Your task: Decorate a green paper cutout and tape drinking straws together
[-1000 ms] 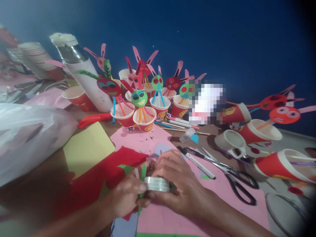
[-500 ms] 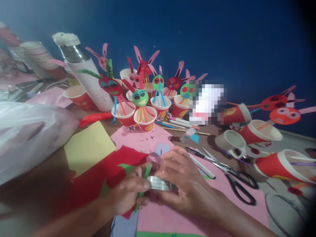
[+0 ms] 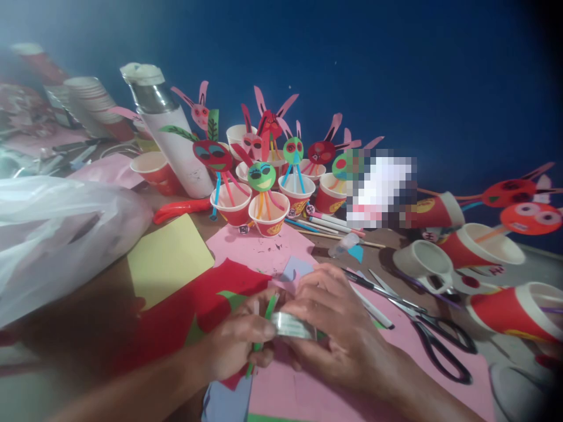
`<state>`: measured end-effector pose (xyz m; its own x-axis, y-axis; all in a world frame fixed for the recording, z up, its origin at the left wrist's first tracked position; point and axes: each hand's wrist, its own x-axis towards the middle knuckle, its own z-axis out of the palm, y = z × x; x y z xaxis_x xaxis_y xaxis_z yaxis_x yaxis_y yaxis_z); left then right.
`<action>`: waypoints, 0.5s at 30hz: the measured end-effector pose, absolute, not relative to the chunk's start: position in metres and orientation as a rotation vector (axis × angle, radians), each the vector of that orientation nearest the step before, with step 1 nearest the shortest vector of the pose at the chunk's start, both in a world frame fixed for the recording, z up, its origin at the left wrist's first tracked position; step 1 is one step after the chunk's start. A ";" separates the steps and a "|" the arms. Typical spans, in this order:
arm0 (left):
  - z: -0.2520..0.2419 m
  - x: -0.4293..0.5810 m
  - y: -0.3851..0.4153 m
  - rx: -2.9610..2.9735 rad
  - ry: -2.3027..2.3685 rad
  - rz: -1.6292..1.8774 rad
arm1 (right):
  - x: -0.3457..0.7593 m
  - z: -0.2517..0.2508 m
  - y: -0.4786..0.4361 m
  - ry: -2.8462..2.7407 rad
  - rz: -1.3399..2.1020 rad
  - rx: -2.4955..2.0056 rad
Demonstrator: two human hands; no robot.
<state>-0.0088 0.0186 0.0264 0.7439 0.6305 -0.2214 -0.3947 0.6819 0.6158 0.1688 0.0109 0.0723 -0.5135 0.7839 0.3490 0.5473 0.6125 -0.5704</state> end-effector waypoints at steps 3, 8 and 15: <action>0.027 -0.010 0.018 0.583 0.463 0.570 | 0.169 0.071 0.011 -2.308 0.481 -1.038; 0.027 -0.012 0.018 0.538 0.472 0.599 | 0.168 0.070 0.013 -2.236 0.576 -0.991; 0.026 -0.012 0.019 0.570 0.408 0.654 | 0.167 0.066 0.017 -2.052 0.743 -0.897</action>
